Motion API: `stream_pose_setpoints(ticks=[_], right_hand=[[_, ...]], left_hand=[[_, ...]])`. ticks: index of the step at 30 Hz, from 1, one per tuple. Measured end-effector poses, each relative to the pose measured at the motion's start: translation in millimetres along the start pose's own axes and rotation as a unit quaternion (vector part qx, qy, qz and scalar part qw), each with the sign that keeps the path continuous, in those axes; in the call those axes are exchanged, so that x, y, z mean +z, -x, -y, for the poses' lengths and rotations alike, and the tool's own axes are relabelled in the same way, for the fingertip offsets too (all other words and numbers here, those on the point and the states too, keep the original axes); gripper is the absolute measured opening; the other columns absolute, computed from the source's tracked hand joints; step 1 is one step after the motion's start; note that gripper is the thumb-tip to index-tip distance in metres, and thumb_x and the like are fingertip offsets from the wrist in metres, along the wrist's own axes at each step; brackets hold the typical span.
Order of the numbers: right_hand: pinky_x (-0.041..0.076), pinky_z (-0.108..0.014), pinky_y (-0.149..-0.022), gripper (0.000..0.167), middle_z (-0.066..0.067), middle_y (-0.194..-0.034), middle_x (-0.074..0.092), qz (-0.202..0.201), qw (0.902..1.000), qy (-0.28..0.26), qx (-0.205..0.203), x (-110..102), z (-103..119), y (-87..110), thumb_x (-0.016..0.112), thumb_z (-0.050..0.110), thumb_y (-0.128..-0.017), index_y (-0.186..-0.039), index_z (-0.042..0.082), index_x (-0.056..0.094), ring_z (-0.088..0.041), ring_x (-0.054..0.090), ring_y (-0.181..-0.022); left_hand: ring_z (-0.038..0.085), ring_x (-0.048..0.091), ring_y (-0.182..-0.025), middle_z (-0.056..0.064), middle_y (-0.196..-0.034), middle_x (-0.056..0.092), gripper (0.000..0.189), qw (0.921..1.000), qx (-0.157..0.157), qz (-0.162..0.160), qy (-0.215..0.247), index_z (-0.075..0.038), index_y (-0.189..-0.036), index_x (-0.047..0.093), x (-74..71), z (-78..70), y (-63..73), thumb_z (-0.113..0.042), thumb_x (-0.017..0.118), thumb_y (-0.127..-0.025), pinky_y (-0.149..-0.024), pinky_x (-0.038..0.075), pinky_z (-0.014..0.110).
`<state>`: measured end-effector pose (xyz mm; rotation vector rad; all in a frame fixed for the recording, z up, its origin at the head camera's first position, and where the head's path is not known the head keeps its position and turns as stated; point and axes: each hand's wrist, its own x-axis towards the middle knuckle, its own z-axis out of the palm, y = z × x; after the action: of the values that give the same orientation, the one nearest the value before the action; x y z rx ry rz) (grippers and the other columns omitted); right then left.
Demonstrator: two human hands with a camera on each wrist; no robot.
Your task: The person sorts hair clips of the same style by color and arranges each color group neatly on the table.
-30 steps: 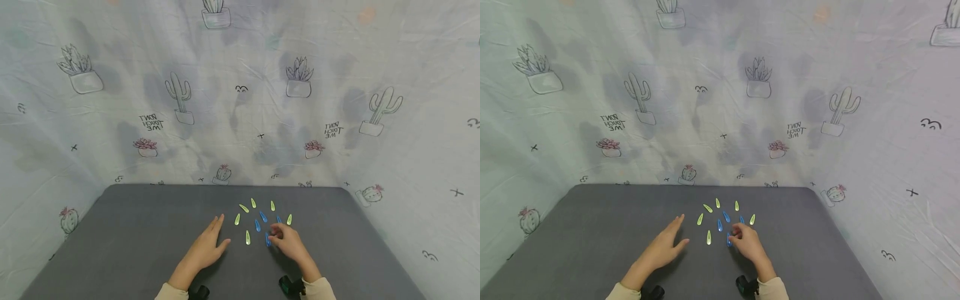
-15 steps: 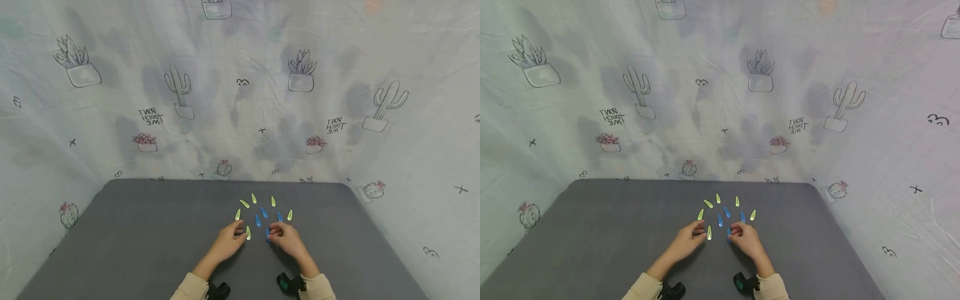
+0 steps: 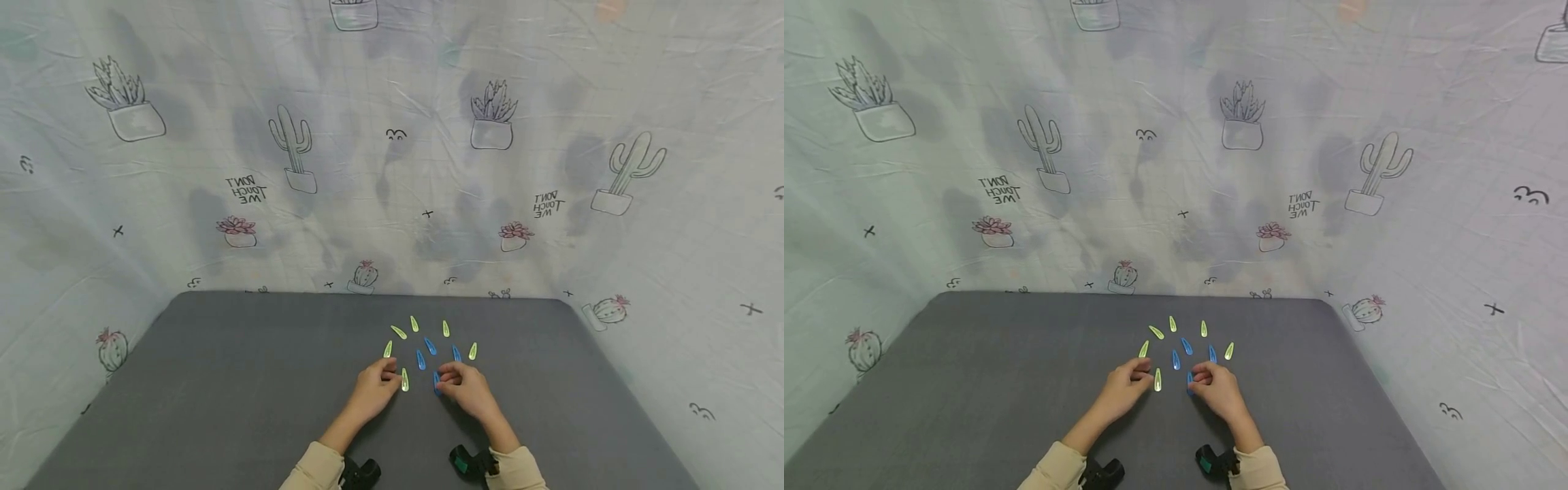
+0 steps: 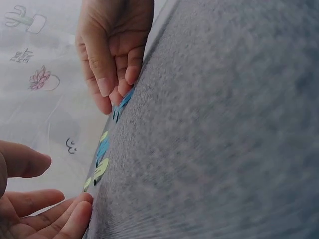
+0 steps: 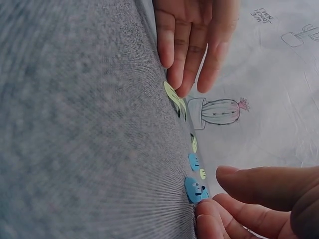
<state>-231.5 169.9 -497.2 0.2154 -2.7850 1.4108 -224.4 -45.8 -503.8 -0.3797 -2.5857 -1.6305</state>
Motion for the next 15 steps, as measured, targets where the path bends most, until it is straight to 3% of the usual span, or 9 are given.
stream_pose_setpoints(ticks=[8,15], right_hand=[[0.048,-0.024,-0.061,0.025,-0.004,-0.086,0.065,-0.006,1.0,0.003,0.005,0,0,0.4,0.072,0.008,-0.08,-0.104,0.002,0.067,-0.014,0.062,-0.075],[0.048,-0.024,-0.06,0.026,-0.004,-0.087,0.066,-0.009,0.9998,-0.003,-0.015,1,8,0.8,0.072,0.008,-0.081,-0.105,0.0,0.067,-0.013,0.062,-0.075]], left_hand=[[0.032,0.066,-0.097,0.023,-0.112,0.064,0.036,0.9994,-0.003,-0.032,0.012,0.009,-0.12,0.058,-2.6,4.8,-6.0,-0.007,0.057,-0.088,-0.08,0.053,0.037],[0.029,0.066,-0.096,0.02,-0.108,0.066,0.031,0.9962,-0.009,-0.085,0.02,0.008,-0.115,0.061,-6.7,8.9,-14.4,-0.003,0.058,-0.086,-0.079,0.054,0.035]])
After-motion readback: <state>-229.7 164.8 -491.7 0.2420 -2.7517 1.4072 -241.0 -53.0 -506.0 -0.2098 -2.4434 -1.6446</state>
